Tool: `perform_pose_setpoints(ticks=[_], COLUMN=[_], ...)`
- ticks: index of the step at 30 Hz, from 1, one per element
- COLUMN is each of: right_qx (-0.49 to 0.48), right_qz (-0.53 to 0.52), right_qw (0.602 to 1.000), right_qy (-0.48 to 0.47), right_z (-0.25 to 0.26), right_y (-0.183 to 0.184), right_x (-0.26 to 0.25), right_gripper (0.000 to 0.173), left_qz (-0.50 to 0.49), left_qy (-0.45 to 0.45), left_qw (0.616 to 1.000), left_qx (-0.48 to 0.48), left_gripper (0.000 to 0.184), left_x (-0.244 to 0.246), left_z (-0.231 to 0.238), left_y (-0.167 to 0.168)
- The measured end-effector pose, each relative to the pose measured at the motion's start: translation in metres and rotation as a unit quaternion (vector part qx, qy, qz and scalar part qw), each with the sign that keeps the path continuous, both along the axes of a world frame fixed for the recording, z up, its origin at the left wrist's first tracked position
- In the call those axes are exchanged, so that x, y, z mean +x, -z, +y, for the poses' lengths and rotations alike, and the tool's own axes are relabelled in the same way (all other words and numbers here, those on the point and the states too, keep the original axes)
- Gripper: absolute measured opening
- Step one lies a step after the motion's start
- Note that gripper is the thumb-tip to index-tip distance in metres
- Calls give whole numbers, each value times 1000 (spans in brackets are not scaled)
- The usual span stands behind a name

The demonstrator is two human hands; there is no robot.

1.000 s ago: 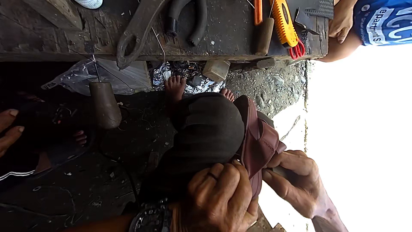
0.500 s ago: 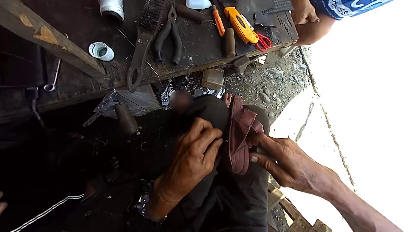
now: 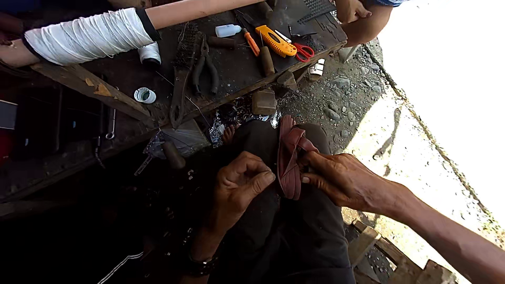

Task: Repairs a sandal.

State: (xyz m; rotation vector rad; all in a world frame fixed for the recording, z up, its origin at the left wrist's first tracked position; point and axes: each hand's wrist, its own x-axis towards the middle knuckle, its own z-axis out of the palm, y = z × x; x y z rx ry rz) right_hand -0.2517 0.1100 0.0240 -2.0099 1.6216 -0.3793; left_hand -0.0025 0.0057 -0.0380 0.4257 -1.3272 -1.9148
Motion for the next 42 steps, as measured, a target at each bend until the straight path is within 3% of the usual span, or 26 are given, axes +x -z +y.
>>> perform_pose_setpoints(ticks=[2,5,9,12,17,25,38,42], right_qx=[1,-2,2,19,81,-20,-27,-27], right_qz=[3,7,15,60,114,134,121,123], right_qw=[1000,1000,1000,998,990,988,969,953], right_qy=[-2,1,3,6,-2,75,215,277], right_z=[0,1,1,1,-5,10,39,73], right_y=[0,1,-1,-9,-24,-3,8,3], right_x=[0,0,1,9,25,26,26,5], right_gripper=[37,37,39,40,28,47,60,59], left_qz=[-104,-187,-205,-233,-206,-206,-212,-204], left_qy=[-64,-73,-46,-38,-11,-18,-41,-49], left_qw=[990,968,966,961,969,964,951,951], left_qx=[-70,-153,-150,-148,-136,-169,-223,-228], left_gripper=[11,17,24,19,16,16,17,16], left_x=[-8,-10,-4,1,1,-3,-10,-11], left_z=[3,10,13,14,9,10,17,14], left_y=[4,4,2,3,7,3,-4,-4])
